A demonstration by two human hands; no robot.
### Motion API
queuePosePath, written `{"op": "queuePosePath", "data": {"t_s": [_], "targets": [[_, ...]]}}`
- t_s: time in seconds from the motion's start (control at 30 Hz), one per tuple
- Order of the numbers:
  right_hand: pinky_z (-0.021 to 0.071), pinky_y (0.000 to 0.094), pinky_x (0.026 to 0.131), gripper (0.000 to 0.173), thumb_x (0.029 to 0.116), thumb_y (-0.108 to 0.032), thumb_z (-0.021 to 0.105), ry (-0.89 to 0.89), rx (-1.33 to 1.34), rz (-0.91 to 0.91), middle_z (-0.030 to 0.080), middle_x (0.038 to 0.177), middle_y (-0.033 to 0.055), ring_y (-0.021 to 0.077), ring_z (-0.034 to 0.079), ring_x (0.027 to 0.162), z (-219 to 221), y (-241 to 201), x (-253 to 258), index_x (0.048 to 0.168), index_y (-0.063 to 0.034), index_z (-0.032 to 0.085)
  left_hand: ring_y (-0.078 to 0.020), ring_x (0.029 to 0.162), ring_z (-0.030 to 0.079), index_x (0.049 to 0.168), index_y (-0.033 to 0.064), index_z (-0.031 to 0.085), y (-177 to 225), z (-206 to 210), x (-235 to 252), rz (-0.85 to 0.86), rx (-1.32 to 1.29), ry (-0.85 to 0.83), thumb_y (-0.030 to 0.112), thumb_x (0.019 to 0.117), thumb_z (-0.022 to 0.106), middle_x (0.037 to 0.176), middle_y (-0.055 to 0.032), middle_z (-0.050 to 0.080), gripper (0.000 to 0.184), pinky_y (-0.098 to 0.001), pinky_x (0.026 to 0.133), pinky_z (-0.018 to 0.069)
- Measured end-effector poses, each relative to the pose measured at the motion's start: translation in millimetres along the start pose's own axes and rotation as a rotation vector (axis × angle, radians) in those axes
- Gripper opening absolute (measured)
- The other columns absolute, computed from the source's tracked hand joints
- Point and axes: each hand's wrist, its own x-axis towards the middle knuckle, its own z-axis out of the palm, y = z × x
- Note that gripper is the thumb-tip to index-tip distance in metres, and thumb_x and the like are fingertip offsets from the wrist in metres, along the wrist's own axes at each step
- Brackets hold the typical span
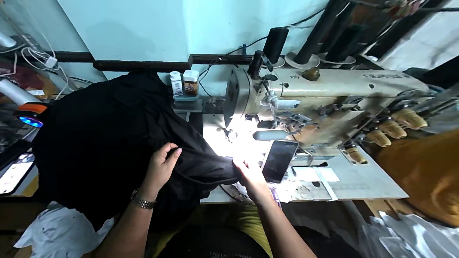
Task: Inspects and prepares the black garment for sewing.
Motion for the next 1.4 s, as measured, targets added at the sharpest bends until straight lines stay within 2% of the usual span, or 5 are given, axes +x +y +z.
{"op": "queuePosePath", "data": {"t_s": [0.53, 0.67, 0.83, 1.13, 1.4], "targets": [[0.0421, 0.0213, 0.048, 0.027, 0.0980, -0.033, 0.066, 0.001, -0.073, -0.117, 0.055, 0.062, -0.0062, 0.0029, 0.048, 0.050, -5.7, 5.0, -1.6, 0.082, -0.0114, 0.063, 0.0024, 0.082, 0.062, 0.098, 0.0093, 0.070, 11.0, 1.2, -7.1, 0.063, -0.023, -0.056, 0.025, 0.1020, 0.058, 0.087, 0.0063, 0.067, 0.020, -0.0179, 0.076, 0.0522], [0.0522, 0.0184, 0.062, 0.016, 0.0900, -0.028, 0.077, -0.050, -0.064, -0.221, 0.065, 0.073, -0.0079, -0.0006, 0.060, 0.065, -7.4, 2.6, -4.9, 0.089, -0.0135, 0.069, 0.0008, 0.092, 0.065, 0.103, 0.0083, 0.070, 19.5, 4.2, -4.9, 0.114, -0.013, -0.073, 0.024, 0.1018, 0.059, 0.095, 0.0037, 0.070, 0.019, -0.0203, 0.085, 0.0541], [0.0575, 0.0201, 0.078, 0.011, 0.0931, -0.019, 0.074, -0.230, -0.039, -0.210, 0.073, 0.090, -0.0054, 0.0007, 0.067, 0.082, -10.0, 0.8, -7.4, 0.099, -0.0107, 0.074, 0.0008, 0.092, 0.064, 0.106, 0.0076, 0.068, 32.0, 12.1, 2.2, 0.144, 0.007, -0.107, 0.022, 0.1038, 0.057, 0.097, 0.0024, 0.069, 0.018, -0.0193, 0.085, 0.0536], [0.0409, 0.0147, 0.047, 0.014, 0.1003, -0.015, 0.055, -0.613, 0.226, 0.193, 0.065, 0.078, -0.0082, -0.0028, 0.048, 0.052, -6.2, 4.6, -14.1, 0.111, -0.0146, 0.064, -0.0074, 0.091, 0.068, 0.102, 0.0094, 0.073, 51.9, 36.2, 26.7, 0.375, 0.280, -0.156, 0.023, 0.1002, 0.064, 0.096, -0.0010, 0.071, 0.017, -0.0281, 0.084, 0.0581], [0.0410, 0.0142, 0.045, 0.014, 0.0980, -0.019, 0.060, -0.656, 0.346, 0.298, 0.063, 0.073, -0.0091, -0.0032, 0.046, 0.047, 0.3, 23.5, -12.1, 0.112, -0.0171, 0.061, -0.0205, 0.085, 0.070, 0.099, 0.0099, 0.076, 56.5, 59.8, 50.3, 0.404, 0.536, -0.327, 0.029, 0.0977, 0.068, 0.093, -0.0060, 0.070, 0.020, -0.0419, 0.075, 0.0597]]}}
